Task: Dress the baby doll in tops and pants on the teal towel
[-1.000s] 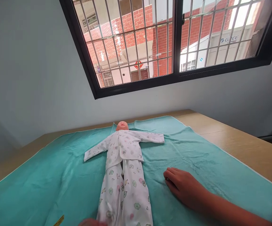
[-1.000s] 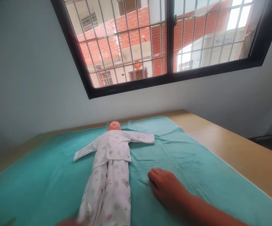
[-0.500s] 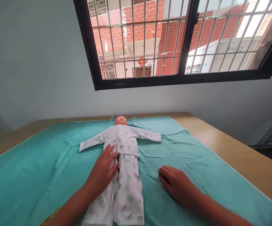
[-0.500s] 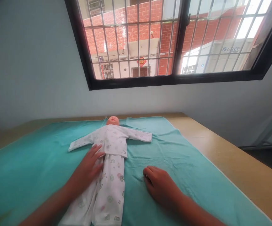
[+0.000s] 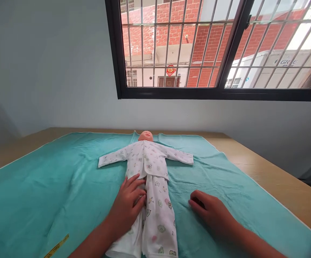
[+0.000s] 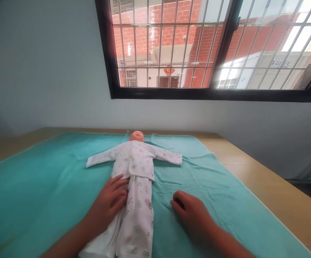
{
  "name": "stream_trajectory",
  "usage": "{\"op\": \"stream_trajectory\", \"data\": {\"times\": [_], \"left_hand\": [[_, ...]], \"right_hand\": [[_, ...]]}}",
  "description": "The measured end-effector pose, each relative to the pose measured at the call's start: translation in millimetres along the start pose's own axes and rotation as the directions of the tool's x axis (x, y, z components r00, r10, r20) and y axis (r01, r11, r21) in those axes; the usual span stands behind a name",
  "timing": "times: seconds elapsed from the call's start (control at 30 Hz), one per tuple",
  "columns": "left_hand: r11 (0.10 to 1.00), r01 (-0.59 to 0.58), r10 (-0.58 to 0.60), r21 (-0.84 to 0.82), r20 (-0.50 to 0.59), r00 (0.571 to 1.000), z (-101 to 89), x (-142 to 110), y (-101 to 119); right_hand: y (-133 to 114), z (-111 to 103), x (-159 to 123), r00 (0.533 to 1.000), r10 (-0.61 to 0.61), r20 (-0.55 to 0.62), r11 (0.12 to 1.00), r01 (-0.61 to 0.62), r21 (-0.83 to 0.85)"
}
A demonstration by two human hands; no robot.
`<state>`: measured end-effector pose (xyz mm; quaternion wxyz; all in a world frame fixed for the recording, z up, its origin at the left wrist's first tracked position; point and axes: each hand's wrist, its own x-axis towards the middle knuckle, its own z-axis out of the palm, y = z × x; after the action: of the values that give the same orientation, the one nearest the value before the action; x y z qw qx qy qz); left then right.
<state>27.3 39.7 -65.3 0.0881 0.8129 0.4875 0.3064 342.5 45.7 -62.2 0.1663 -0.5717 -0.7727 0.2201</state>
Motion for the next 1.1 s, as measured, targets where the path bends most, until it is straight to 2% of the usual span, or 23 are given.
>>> {"op": "stream_trajectory", "data": {"times": [0.1,0.2,0.3,0.37,0.47,0.57,0.67,0.73,0.8,0.83,0.9,0.93,1.1], "left_hand": [[0.993,0.023,-0.042,-0.115,-0.169,0.985,4.6,0,-7],[0.961,0.148,-0.211,-0.235,-0.272,0.939,9.4,2,-15],[0.885,0.281,-0.387,-0.37,-0.25,0.888,14.2,4,-22],[0.841,0.325,-0.439,-0.432,-0.198,0.876,15.8,5,-24],[0.817,0.344,-0.456,-0.463,-0.153,0.877,15.4,4,-21],[0.806,0.367,-0.461,-0.464,-0.106,0.881,13.8,2,-19],[0.833,0.352,-0.448,-0.426,-0.148,0.882,12.9,3,-20],[0.86,0.324,-0.428,-0.394,-0.21,0.879,12.4,6,-22],[0.871,0.308,-0.419,-0.383,-0.251,0.873,11.7,11,-22],[0.873,0.304,-0.418,-0.381,-0.266,0.868,11.3,14,-22],[0.878,0.297,-0.418,-0.376,-0.3,0.857,10.6,20,-21],[0.883,0.289,-0.411,-0.369,-0.314,0.855,10.1,22,-20],[0.927,0.219,-0.316,-0.305,-0.317,0.894,5.8,23,-20]], "right_hand": [[-24,4,12,0.998,0.045,0.047,0.993,-0.05,0.107],[-49,13,29,0.987,0.07,0.143,0.982,-0.093,0.162],[-65,23,44,0.967,0.086,0.238,0.974,-0.132,0.183],[-68,25,49,0.951,0.097,0.293,0.955,-0.172,0.244],[-63,21,47,0.948,0.11,0.3,0.93,-0.205,0.307],[-50,11,38,0.948,0.12,0.296,0.94,-0.204,0.273],[-41,0,33,0.92,0.117,0.375,0.946,-0.219,0.241],[-43,-5,35,0.945,0.101,0.311,0.962,-0.173,0.211],[-52,-7,42,0.992,0.046,0.116,0.987,-0.063,0.146],[-59,-5,47,1.0,-0.005,0.004,0.994,0.005,0.105],[-74,1,60,0.976,-0.131,-0.173,0.99,0.137,0.023],[-82,6,67,0.956,-0.185,-0.225,0.982,0.189,-0.006],[-100,30,96,0.907,-0.307,-0.287,0.951,0.288,-0.11]]}}
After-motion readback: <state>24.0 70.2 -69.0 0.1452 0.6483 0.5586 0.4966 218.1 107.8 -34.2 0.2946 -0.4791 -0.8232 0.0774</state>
